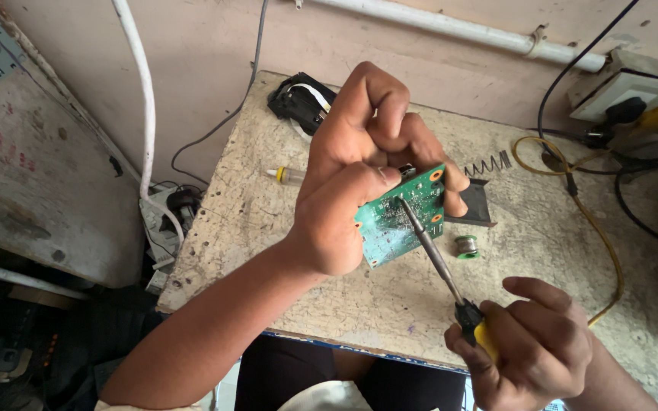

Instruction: The person holds a green circuit board in one hand and a soldering iron in the other, melting solder on the board's underside and pulling components off. They set the board down, pick up red-handled pliers, and grip and remove remaining component leads from the board while continuing to heat joints with the iron.

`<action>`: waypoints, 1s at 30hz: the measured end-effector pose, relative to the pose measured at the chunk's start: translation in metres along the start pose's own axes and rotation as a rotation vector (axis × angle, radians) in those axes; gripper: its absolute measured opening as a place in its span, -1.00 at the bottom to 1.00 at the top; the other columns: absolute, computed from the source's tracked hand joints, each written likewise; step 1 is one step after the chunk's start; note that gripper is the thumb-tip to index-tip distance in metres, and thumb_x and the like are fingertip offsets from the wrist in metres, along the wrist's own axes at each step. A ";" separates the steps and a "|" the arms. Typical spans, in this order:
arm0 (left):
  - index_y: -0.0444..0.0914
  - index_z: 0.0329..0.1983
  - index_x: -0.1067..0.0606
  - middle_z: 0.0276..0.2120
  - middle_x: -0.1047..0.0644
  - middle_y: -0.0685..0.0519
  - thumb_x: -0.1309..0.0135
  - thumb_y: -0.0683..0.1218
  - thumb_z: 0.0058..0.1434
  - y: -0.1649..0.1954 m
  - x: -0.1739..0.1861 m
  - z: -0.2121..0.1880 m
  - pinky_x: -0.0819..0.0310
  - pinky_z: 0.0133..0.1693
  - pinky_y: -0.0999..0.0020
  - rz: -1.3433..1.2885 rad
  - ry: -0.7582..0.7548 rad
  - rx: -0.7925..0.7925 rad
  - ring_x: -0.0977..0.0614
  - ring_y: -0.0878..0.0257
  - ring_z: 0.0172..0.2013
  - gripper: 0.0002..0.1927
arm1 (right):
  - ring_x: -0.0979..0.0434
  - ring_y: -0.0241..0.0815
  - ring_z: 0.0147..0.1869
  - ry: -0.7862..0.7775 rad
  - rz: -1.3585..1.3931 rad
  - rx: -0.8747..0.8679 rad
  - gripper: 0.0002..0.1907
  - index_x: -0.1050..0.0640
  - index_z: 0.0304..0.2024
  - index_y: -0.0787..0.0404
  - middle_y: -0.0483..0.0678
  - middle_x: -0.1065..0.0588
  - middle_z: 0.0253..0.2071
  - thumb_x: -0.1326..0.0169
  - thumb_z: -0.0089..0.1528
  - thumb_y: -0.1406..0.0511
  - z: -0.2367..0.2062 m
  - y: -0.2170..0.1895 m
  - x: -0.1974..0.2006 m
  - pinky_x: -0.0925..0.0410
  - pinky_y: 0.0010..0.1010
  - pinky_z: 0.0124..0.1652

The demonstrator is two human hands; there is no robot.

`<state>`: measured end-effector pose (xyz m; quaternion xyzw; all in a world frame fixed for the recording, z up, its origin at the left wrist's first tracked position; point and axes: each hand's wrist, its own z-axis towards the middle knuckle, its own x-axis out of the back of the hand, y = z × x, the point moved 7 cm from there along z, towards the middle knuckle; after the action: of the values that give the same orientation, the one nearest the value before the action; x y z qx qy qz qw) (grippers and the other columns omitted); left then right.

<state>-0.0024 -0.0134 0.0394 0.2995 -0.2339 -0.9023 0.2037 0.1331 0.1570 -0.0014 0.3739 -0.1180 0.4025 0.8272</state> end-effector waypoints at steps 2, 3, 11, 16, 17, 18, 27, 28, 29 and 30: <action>-0.27 -0.07 -0.13 -0.35 -0.42 -0.17 0.33 -0.35 0.13 0.000 0.001 0.000 -0.75 -0.13 0.07 0.005 -0.001 0.000 -0.67 -0.01 -0.26 -0.71 | -0.35 -0.22 -0.30 -0.017 -0.020 0.047 -0.75 -0.51 -0.20 0.03 -0.06 -0.47 -0.39 -0.35 0.17 0.30 0.001 0.001 0.000 -0.51 -0.17 -0.28; -0.27 -0.07 -0.13 -0.35 -0.42 -0.18 0.34 -0.35 0.13 0.000 0.001 0.000 -0.75 -0.13 0.08 0.005 -0.002 0.000 -0.67 -0.01 -0.27 -0.71 | -0.35 -0.22 -0.30 -0.024 -0.015 0.053 -0.75 -0.51 -0.20 0.01 -0.06 -0.46 -0.39 -0.34 0.16 0.31 0.000 0.003 -0.001 -0.51 -0.17 -0.28; -0.27 -0.12 -0.13 -0.36 -0.43 -0.18 0.35 -0.36 0.19 -0.001 0.001 -0.002 -0.74 -0.14 0.10 0.029 0.004 -0.009 -0.68 0.02 -0.25 -0.78 | -0.37 -0.20 -0.29 -0.080 -0.021 0.109 -0.66 -0.44 -0.17 -0.04 -0.07 -0.47 -0.37 -0.34 0.17 0.36 -0.004 0.006 -0.003 -0.52 -0.16 -0.28; -0.26 -0.11 -0.15 -0.38 -0.43 -0.15 0.34 -0.36 0.18 0.002 0.000 -0.002 -0.76 -0.15 0.13 0.070 -0.015 -0.050 -0.69 0.04 -0.26 -0.76 | -0.43 -0.17 -0.23 0.070 0.074 -0.106 -0.73 -0.44 -0.12 0.07 -0.08 -0.44 -0.37 -0.26 0.21 0.34 -0.003 0.009 -0.002 -0.57 -0.12 -0.24; -0.26 -0.12 -0.15 -0.38 -0.43 -0.15 0.34 -0.35 0.18 0.002 -0.001 -0.002 -0.75 -0.14 0.13 0.069 -0.026 -0.053 -0.69 0.05 -0.26 -0.77 | -0.44 -0.18 -0.21 0.089 0.102 -0.146 -0.73 -0.43 -0.12 0.07 -0.10 -0.42 -0.36 -0.26 0.23 0.31 -0.004 0.010 -0.001 -0.59 -0.12 -0.22; -0.27 -0.12 -0.15 -0.38 -0.44 -0.15 0.33 -0.35 0.18 0.003 -0.002 -0.002 -0.75 -0.14 0.14 0.067 -0.037 -0.056 -0.69 0.05 -0.27 -0.78 | -0.44 -0.17 -0.19 0.060 0.159 -0.162 -0.71 -0.43 -0.10 0.07 -0.09 -0.43 -0.34 -0.28 0.23 0.29 -0.006 0.014 0.001 -0.56 -0.10 -0.20; -0.23 -0.14 -0.18 -0.35 -0.33 -0.02 0.34 -0.33 0.09 0.014 -0.008 -0.001 -0.79 -0.12 0.17 0.271 -0.035 -0.102 -0.62 0.15 -0.29 -0.73 | -0.48 -0.16 -0.10 0.035 0.514 -0.432 -0.70 -0.43 -0.16 0.03 -0.07 -0.46 -0.30 -0.28 0.15 0.30 -0.027 0.035 0.010 -0.51 0.01 -0.05; -0.22 -0.14 -0.17 -0.37 -0.33 -0.02 0.35 -0.33 0.09 0.016 -0.009 0.000 -0.78 -0.12 0.18 0.292 -0.046 -0.119 -0.63 0.14 -0.29 -0.72 | -0.48 -0.17 -0.09 0.044 0.547 -0.447 -0.70 -0.43 -0.15 0.04 -0.08 -0.46 -0.29 -0.28 0.16 0.28 -0.027 0.035 0.010 -0.51 0.00 -0.03; -0.22 -0.14 -0.17 -0.38 -0.33 -0.02 0.35 -0.33 0.09 0.016 -0.009 0.001 -0.77 -0.12 0.18 0.289 -0.044 -0.122 -0.63 0.14 -0.29 -0.72 | -0.48 -0.18 -0.08 0.053 0.578 -0.464 -0.70 -0.42 -0.15 0.04 -0.10 -0.46 -0.29 -0.28 0.16 0.27 -0.028 0.036 0.009 -0.50 -0.02 -0.02; -0.22 -0.14 -0.17 -0.38 -0.33 -0.01 0.34 -0.33 0.09 0.015 -0.009 0.001 -0.75 -0.13 0.18 0.287 -0.042 -0.125 -0.63 0.14 -0.30 -0.72 | -0.49 -0.20 -0.09 0.050 0.569 -0.491 -0.68 -0.44 -0.14 0.05 -0.11 -0.47 -0.30 -0.29 0.15 0.27 -0.030 0.037 0.007 -0.51 -0.03 -0.02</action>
<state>0.0070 -0.0206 0.0528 0.2310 -0.2220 -0.8827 0.3438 0.1070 0.1967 0.0007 0.1071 -0.2900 0.5848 0.7500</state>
